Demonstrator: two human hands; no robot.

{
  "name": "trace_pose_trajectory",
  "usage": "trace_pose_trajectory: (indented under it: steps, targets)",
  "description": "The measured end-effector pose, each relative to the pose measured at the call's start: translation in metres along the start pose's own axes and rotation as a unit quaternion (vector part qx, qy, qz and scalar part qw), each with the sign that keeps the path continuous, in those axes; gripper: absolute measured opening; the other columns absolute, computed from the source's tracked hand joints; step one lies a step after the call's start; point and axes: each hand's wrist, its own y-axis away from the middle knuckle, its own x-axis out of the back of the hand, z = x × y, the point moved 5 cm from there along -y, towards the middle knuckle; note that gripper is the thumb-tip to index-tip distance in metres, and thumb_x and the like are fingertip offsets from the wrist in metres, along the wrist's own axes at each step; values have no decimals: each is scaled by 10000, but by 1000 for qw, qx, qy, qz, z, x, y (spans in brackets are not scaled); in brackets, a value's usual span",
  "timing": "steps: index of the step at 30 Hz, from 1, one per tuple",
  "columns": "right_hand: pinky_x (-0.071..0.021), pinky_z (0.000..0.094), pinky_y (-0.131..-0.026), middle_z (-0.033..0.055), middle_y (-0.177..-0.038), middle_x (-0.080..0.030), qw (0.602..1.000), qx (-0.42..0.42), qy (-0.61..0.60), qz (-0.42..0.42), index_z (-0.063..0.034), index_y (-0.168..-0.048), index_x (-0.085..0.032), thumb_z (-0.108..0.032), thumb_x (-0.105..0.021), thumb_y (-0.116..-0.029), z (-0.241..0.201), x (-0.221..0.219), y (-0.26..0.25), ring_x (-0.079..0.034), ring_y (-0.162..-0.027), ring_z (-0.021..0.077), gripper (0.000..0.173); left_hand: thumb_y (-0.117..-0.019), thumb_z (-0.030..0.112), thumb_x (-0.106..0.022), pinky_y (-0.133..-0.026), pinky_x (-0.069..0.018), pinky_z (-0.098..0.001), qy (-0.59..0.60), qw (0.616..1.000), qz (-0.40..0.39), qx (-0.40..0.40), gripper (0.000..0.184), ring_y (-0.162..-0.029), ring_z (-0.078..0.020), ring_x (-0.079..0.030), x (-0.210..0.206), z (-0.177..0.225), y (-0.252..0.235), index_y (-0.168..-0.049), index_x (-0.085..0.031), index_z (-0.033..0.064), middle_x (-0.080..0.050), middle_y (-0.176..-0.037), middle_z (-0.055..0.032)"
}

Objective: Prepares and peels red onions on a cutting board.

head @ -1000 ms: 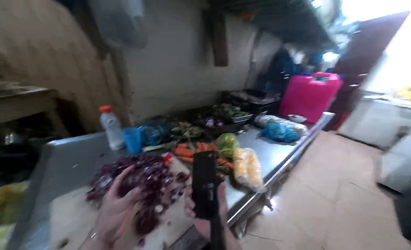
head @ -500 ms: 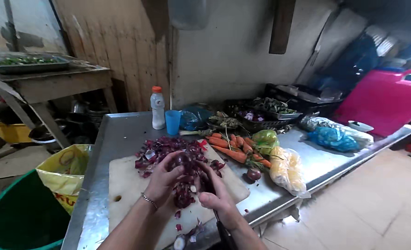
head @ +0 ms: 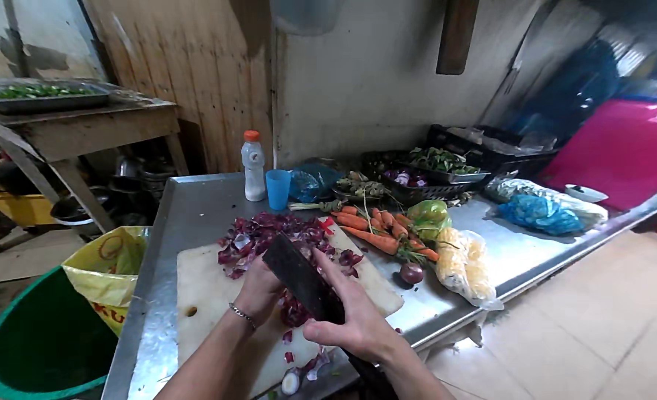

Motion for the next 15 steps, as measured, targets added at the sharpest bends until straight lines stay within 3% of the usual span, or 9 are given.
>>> trace_pose_trajectory:
  steps: [3,9,15]
  targets:
    - [-518,430,-1041,99,-1415,-596,1000,-10,-1,0,-127,-1621,-283,-855,-667,-675,2,-1,-1,-596,-1248,148,1255,-912,18,-590,-679,-574,-259,-7,1000,-2,11,198,-754,-89,-673,0,-2,0,-1075,-653,111,-712,-855,-13]
    - [-584,419,-862,39,-1120,-692,999,-24,30,24,-151,-1563,-350,-842,-679,-653,-1,-3,-9,-673,-1006,127,1189,-916,-14,-577,-689,-573,-254,8,1000,3,1,203,-753,-78,-671,2,-2,0,-1048,-642,127,-706,-840,4]
    - [-591,416,-812,18,-1070,-696,998,-34,45,39,-143,-1508,-394,-789,-710,-656,-7,-4,-16,-680,-956,119,1115,-922,-27,-586,-705,-580,-256,0,1000,4,-6,226,-784,-80,-680,0,5,1,-1082,-633,125,-713,-875,1]
